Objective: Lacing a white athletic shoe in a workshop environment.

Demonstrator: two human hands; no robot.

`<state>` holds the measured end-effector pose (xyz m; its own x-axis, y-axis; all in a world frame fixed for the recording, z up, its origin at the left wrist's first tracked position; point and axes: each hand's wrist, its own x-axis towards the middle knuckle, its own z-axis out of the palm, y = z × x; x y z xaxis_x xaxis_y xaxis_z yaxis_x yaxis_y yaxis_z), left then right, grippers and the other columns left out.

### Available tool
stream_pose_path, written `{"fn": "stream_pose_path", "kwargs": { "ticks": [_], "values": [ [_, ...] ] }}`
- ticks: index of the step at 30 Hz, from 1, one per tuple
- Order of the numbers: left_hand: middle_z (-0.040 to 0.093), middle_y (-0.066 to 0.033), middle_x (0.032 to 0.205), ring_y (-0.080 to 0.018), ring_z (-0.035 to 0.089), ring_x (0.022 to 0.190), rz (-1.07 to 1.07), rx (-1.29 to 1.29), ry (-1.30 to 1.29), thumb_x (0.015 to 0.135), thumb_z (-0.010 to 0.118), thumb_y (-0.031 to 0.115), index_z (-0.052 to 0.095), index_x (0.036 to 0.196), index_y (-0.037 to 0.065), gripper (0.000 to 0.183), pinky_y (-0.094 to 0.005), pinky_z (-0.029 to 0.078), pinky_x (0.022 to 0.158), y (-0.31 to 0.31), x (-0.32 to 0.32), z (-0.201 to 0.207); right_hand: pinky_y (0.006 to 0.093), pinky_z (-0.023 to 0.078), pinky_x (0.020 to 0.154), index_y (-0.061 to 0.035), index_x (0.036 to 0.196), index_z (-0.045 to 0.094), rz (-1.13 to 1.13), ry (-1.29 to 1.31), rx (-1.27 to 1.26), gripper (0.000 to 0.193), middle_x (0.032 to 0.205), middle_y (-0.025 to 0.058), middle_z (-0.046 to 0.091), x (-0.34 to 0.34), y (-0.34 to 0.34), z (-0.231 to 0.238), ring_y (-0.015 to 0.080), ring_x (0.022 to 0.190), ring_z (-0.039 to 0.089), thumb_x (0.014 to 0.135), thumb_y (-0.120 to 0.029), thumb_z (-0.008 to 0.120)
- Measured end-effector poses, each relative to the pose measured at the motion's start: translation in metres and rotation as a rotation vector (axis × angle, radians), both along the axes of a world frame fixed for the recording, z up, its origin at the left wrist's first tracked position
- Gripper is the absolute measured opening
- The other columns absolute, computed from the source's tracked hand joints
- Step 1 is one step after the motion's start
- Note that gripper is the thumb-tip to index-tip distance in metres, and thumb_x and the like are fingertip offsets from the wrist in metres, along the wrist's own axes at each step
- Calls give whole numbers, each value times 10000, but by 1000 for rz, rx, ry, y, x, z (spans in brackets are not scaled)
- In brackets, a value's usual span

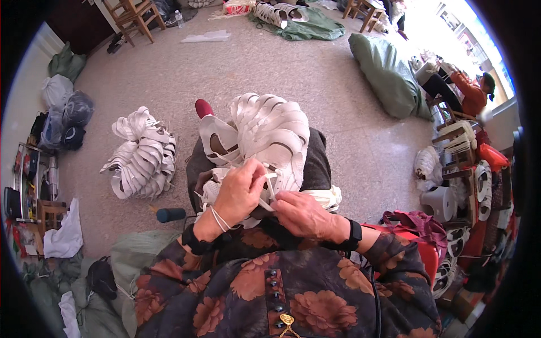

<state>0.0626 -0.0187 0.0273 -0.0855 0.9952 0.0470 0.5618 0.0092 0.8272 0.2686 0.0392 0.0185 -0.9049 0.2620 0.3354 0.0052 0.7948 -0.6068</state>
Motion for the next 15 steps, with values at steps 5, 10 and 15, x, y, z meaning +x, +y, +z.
{"fn": "stream_pose_path", "kwargs": {
  "ticks": [5,10,15],
  "values": [
    [723,-111,880,-115,659,759,7,-255,-623,950,628,46,504,1209,-33,298,-258,518,696,-6,-4,-10,425,514,718,2,1068,558,136,85,-71,255,928,144,554,-11,-7,10,331,826,608,826,-38,630],
    [689,-70,788,-94,622,699,64,-344,-659,955,637,89,519,1225,-37,320,-246,492,651,-14,-6,7,415,521,714,-1,1184,571,221,81,-68,374,940,132,608,-8,-13,19,323,826,633,815,-20,630],
    [596,19,716,-50,536,638,-127,-494,-501,993,573,112,625,1171,-29,233,-224,438,597,-38,-40,53,407,528,748,-6,1198,597,-201,179,-61,352,967,154,664,-4,13,15,345,863,657,849,29,627]
  ]
}}
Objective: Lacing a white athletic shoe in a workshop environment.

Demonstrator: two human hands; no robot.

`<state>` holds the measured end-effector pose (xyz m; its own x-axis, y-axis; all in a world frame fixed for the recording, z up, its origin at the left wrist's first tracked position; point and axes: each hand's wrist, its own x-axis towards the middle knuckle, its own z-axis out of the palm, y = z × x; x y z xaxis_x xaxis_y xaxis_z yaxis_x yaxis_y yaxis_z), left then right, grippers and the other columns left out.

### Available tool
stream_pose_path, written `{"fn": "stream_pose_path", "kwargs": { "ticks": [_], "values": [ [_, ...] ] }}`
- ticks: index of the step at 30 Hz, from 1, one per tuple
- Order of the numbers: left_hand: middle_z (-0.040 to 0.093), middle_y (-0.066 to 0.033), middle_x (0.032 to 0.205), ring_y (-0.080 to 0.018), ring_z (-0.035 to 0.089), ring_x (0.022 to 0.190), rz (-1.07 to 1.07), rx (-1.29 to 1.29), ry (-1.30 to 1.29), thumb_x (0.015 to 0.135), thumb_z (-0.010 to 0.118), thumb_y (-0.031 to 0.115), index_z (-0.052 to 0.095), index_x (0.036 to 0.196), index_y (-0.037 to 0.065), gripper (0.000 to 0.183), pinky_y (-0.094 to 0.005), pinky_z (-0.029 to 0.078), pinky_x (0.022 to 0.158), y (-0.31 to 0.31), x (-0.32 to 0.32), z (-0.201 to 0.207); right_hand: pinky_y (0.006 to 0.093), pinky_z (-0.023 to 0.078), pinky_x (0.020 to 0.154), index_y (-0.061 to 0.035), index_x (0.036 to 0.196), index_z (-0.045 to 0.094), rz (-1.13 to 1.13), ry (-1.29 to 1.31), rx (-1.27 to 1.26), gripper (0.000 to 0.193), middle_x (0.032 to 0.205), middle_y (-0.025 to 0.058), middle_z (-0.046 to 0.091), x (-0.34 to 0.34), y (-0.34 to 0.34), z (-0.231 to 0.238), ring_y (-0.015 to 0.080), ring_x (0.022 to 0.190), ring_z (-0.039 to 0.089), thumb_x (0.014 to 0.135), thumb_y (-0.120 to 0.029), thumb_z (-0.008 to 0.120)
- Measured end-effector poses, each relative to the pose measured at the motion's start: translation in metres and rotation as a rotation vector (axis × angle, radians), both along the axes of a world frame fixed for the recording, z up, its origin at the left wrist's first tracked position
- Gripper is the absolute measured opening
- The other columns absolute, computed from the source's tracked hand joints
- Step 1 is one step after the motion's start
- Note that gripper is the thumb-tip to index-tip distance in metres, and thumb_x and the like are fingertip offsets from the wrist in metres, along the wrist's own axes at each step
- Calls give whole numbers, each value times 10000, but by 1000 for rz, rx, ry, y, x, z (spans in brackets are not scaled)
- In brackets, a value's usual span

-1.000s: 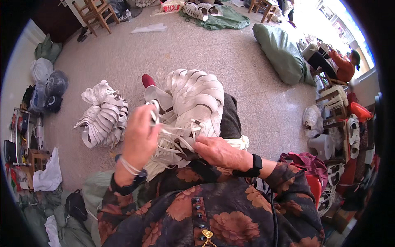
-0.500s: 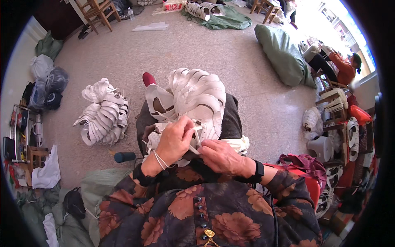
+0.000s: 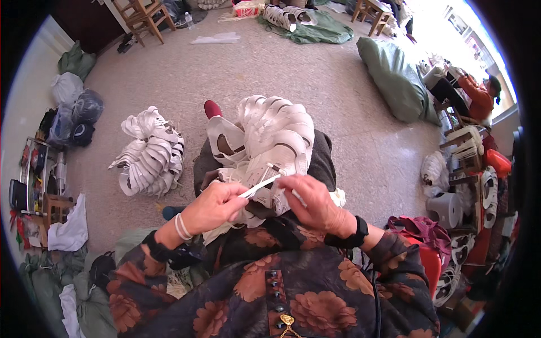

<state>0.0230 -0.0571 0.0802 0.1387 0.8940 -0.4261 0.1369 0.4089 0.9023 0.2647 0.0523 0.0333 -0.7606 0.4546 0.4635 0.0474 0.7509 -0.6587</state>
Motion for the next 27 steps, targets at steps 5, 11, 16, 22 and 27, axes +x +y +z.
{"fn": "stream_pose_path", "kwargs": {
  "ticks": [5,11,16,22,27],
  "values": [
    [538,-26,636,-92,471,585,-180,128,367,985,587,152,694,1012,-1,188,-311,400,550,-25,-16,60,387,527,812,15,1153,608,-26,86,39,302,1012,162,664,-22,26,14,331,927,662,858,79,619],
    [537,-11,630,-75,502,579,-206,6,245,1004,592,162,697,978,7,189,-272,398,541,-34,-31,103,386,518,879,3,1202,582,265,111,-367,273,1095,152,664,-62,17,61,292,1028,658,930,-9,577],
    [550,4,657,-61,532,601,-251,-19,173,1027,573,193,703,969,18,226,-251,410,548,-38,-40,108,413,534,785,20,1104,618,610,25,-347,186,941,186,657,-82,-13,71,370,911,664,937,-60,599],
    [551,9,702,-77,540,605,-151,67,-19,1074,479,271,634,968,26,308,-232,476,585,-64,-56,44,305,515,706,40,1093,672,74,-51,-211,175,876,93,695,-51,57,24,153,805,641,937,-15,613],
    [541,4,702,-86,602,627,-15,-194,-275,1073,468,246,583,929,32,282,-249,511,620,-84,-80,-30,232,454,657,21,1041,675,-175,88,-496,195,774,3,623,-39,93,10,80,706,570,1037,-105,526]
  ]
}}
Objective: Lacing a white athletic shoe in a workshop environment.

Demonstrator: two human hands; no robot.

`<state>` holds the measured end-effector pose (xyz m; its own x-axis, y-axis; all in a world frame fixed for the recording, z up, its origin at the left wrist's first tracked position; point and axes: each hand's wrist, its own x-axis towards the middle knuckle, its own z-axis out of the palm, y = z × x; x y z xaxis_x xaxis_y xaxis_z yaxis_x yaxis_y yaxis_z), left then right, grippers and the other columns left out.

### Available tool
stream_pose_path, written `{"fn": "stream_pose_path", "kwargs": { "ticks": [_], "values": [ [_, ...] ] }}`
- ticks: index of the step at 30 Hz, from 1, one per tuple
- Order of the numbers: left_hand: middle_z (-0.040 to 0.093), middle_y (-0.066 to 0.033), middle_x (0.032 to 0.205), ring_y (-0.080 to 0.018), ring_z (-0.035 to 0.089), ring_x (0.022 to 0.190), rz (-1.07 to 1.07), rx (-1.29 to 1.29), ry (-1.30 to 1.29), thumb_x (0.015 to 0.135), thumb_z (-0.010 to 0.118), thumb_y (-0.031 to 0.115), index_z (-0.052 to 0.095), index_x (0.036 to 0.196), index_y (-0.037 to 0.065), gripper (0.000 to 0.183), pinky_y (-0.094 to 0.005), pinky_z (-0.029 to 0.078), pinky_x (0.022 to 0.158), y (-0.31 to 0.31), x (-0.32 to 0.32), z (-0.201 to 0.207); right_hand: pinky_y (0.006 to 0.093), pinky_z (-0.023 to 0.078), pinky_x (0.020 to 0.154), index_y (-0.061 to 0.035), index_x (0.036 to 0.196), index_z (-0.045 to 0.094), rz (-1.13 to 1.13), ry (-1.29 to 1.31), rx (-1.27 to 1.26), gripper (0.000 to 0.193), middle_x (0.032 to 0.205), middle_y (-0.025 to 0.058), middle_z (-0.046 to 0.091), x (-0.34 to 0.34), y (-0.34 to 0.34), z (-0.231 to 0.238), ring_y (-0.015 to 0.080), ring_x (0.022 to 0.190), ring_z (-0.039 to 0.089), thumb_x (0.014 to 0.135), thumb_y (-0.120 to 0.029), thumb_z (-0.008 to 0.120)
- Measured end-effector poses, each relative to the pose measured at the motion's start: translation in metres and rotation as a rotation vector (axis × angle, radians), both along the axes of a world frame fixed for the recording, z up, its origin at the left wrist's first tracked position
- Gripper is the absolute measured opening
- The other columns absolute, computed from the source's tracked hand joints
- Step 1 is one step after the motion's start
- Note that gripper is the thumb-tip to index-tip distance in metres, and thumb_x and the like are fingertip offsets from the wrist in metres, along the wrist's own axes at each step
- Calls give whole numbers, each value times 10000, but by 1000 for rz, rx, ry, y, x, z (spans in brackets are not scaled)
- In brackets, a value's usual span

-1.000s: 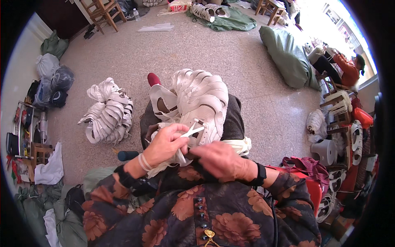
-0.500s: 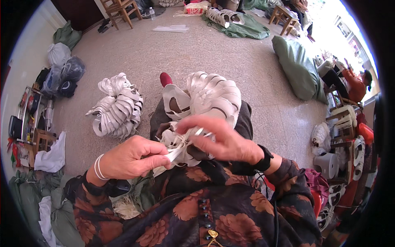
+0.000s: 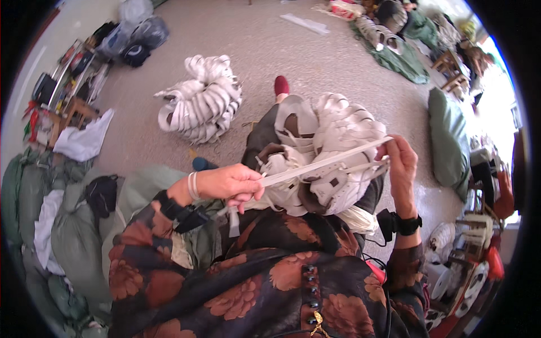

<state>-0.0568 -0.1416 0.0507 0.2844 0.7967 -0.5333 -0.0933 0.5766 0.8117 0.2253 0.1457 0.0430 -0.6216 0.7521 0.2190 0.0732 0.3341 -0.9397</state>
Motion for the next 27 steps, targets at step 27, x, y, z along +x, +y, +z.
{"fn": "stream_pose_path", "kwargs": {
  "ticks": [27],
  "values": [
    [726,-204,997,-247,741,699,131,-272,-190,1038,508,253,556,1171,-14,302,-348,620,582,-46,-50,-67,259,479,773,5,1060,644,9,81,20,238,840,25,633,-14,-13,7,103,754,581,1073,-189,507]
  ]
}}
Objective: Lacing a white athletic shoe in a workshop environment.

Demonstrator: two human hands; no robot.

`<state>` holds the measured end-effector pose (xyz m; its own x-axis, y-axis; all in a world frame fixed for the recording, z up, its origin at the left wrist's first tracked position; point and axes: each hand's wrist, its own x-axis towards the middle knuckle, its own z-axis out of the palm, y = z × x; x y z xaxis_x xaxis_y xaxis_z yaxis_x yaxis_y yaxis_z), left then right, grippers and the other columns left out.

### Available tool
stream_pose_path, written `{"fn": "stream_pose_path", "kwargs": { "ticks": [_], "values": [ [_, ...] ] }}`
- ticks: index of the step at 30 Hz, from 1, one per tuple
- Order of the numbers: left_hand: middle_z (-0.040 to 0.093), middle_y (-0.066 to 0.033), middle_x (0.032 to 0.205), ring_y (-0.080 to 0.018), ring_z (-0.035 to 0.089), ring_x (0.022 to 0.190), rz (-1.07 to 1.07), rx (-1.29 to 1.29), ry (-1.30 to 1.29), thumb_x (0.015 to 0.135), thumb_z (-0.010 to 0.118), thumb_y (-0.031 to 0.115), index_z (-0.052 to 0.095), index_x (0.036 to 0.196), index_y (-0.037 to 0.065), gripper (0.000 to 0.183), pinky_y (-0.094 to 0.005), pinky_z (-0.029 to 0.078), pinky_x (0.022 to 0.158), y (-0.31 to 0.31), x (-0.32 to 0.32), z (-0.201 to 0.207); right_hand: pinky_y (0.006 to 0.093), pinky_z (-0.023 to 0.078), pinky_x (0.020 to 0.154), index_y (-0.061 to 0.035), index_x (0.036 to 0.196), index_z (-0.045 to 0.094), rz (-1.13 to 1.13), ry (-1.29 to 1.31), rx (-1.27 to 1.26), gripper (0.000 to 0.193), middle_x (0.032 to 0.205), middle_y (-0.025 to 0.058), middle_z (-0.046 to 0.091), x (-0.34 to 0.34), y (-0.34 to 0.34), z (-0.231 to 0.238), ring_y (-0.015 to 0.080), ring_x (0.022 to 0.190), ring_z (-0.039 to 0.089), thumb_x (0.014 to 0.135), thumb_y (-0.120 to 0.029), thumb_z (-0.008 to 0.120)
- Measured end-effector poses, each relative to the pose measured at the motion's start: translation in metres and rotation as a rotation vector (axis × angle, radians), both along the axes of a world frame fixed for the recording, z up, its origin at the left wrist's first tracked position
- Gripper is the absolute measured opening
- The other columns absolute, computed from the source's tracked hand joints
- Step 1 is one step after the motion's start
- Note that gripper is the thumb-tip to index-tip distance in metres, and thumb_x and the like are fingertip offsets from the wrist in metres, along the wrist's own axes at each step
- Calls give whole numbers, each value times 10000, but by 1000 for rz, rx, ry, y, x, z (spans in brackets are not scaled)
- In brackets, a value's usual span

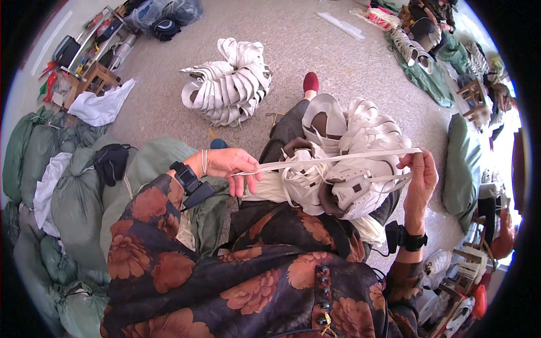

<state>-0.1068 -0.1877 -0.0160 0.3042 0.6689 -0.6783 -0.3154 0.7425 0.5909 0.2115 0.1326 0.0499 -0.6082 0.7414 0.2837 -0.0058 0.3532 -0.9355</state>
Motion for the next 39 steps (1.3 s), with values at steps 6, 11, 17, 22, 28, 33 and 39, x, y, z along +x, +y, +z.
{"fn": "stream_pose_path", "kwargs": {
  "ticks": [6,11,17,22,28,33,39],
  "values": [
    [732,-184,951,-244,731,656,-100,26,113,1057,460,246,582,1142,-14,300,-344,612,582,5,-3,-3,249,474,694,33,1098,638,-8,25,-24,201,796,24,621,10,-16,14,111,746,589,1053,-110,504],
    [719,-137,962,-217,707,848,-527,556,1331,1000,530,162,639,1082,8,205,-358,557,751,9,2,5,325,545,750,6,1165,622,398,-158,37,188,862,111,708,19,-59,42,191,807,692,987,-35,579],
    [694,-154,936,-243,682,862,45,789,739,914,681,210,675,1012,-7,238,-341,531,786,114,114,73,418,510,813,31,1087,617,951,-145,141,160,984,166,628,12,-114,30,351,920,625,969,-74,592],
    [698,-133,858,-200,676,807,-171,655,530,909,700,214,671,1023,-6,250,-336,526,727,155,157,44,421,502,854,32,1088,619,1018,-233,137,161,995,165,632,12,-118,11,345,957,620,977,-80,587],
    [646,-62,674,-151,624,605,-56,795,557,961,605,181,617,929,-14,199,-316,507,589,166,160,-3,408,493,928,18,1149,609,675,-138,59,237,1080,168,641,29,-101,11,331,1037,630,936,-83,630],
    [658,-121,689,-238,659,615,151,700,540,998,536,174,597,919,-4,204,-391,490,566,166,188,0,457,383,1110,55,1406,417,-33,-316,261,673,1397,267,454,60,-76,-60,439,1309,461,837,-142,717],
    [634,-278,785,-494,611,807,387,1086,1047,999,524,190,587,956,-3,207,-529,476,668,215,192,-5,489,340,1143,71,1414,396,-148,-198,529,630,1427,317,395,11,-26,-89,507,1325,404,851,-144,581]
  ]
}}
